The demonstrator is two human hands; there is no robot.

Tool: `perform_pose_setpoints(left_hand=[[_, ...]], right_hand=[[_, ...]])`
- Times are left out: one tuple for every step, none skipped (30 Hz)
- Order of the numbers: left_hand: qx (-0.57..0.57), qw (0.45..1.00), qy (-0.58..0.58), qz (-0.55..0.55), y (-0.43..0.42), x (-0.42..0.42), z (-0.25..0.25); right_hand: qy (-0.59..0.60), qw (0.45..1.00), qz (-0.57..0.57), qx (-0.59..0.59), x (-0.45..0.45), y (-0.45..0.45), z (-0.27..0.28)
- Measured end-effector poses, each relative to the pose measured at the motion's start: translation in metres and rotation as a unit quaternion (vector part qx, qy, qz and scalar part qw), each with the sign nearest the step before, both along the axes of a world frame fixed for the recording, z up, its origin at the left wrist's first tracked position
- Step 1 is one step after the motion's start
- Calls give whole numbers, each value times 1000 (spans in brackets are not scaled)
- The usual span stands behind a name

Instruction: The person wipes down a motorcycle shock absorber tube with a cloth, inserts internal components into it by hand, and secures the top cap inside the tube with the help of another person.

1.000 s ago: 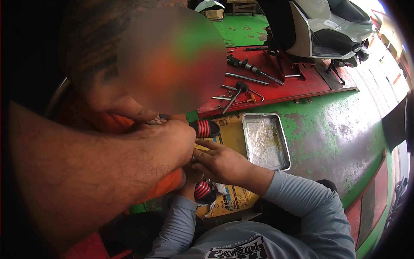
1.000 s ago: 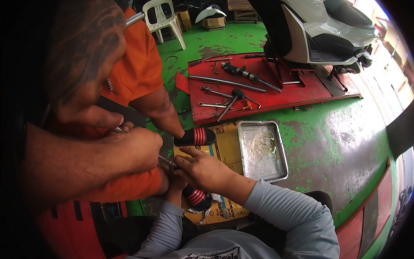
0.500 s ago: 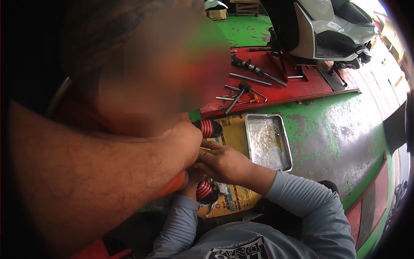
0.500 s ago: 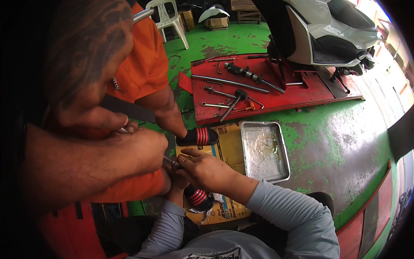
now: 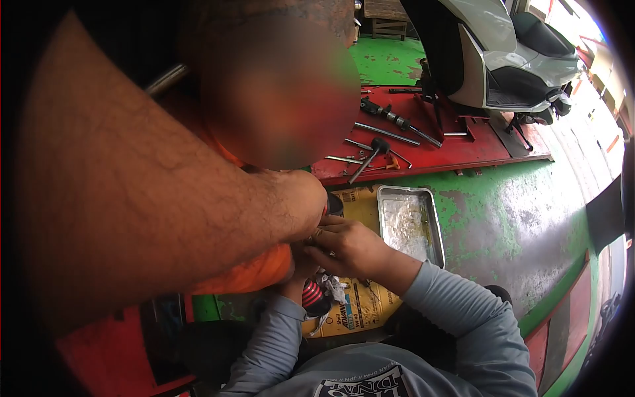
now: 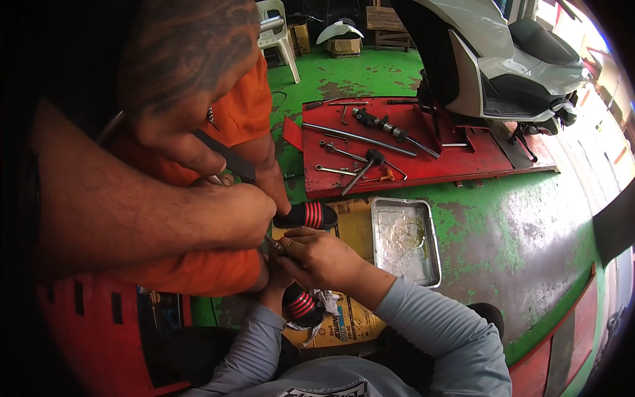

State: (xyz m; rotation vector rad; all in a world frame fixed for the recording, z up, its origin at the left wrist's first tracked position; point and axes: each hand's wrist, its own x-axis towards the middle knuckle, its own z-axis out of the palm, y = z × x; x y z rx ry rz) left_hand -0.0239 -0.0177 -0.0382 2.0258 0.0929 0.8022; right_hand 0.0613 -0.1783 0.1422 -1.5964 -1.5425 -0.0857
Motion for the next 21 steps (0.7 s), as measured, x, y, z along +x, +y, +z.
perform_pose_setpoints(left_hand=[[-4, 1000, -7, -5, -1, 0, 2], [-9, 1000, -15, -11, -2, 0, 4], [-20, 999, -18, -20, -2, 0, 8], [-39, 998, -30, -29, -3, 0, 10], [-58, 997, -43, -38, -4, 0, 12], [-189, 979, -43, -58, -3, 2, -6], [-261, 961, -32, -84, 0, 3, -18], [-333, 937, -22, -104, 3, 3, -29], [-350, 928, 0, -130, 7, -1, -27], [-313, 940, 9, -137, 8, -1, -24], [-276, 950, 16, -143, 8, -1, -22], [-185, 974, 11, -128, 0, -3, 11], [-137, 983, 7, -118, -4, -3, 28], [-90, 990, 2, -105, -9, -3, 45], [-89, 991, -6, -99, -10, -2, 51], [-103, 990, -11, -99, -10, -2, 50], [-118, 988, -16, -100, -10, -2, 49], [-148, 983, -19, -107, -9, -2, 39], [-189, 975, -23, -118, -8, -3, 32], [-228, 965, -28, -129, -8, -3, 25], [-276, 950, -35, -144, -9, -2, 25]], right_hand=[[-5, 1000, -2, 7, -1, 1, 0], [-10, 1000, -4, 15, -2, 2, -1], [-10, 1000, -3, 20, -1, 3, -2], [-10, 1000, -2, 25, 0, 4, -5], [-9, 1000, 0, 30, 0, 6, -6], [-4, 1000, 5, 25, 0, 6, -5], [1, 1000, 11, 19, 0, 6, -3], [6, 1000, 16, 14, 1, 6, -2], [9, 1000, 13, -4, 0, 5, -1], [10, 1000, 11, -21, 1, 4, 0], [10, 999, 9, -39, 2, 4, 1], [9, 999, 10, -42, 3, 4, 2], [10, 999, 10, -43, 2, 5, 3], [11, 999, 9, -46, 0, 4, 3], [9, 999, 8, -45, 0, 3, 4], [8, 999, 7, -44, 0, 3, 5], [7, 999, 8, -43, -1, 3, 5], [6, 999, 4, -41, -1, 3, 4], [5, 999, 0, -39, -2, 3, 4], [6, 999, -5, -38, -3, 3, 3], [3, 999, -2, -34, -2, 3, 3]])
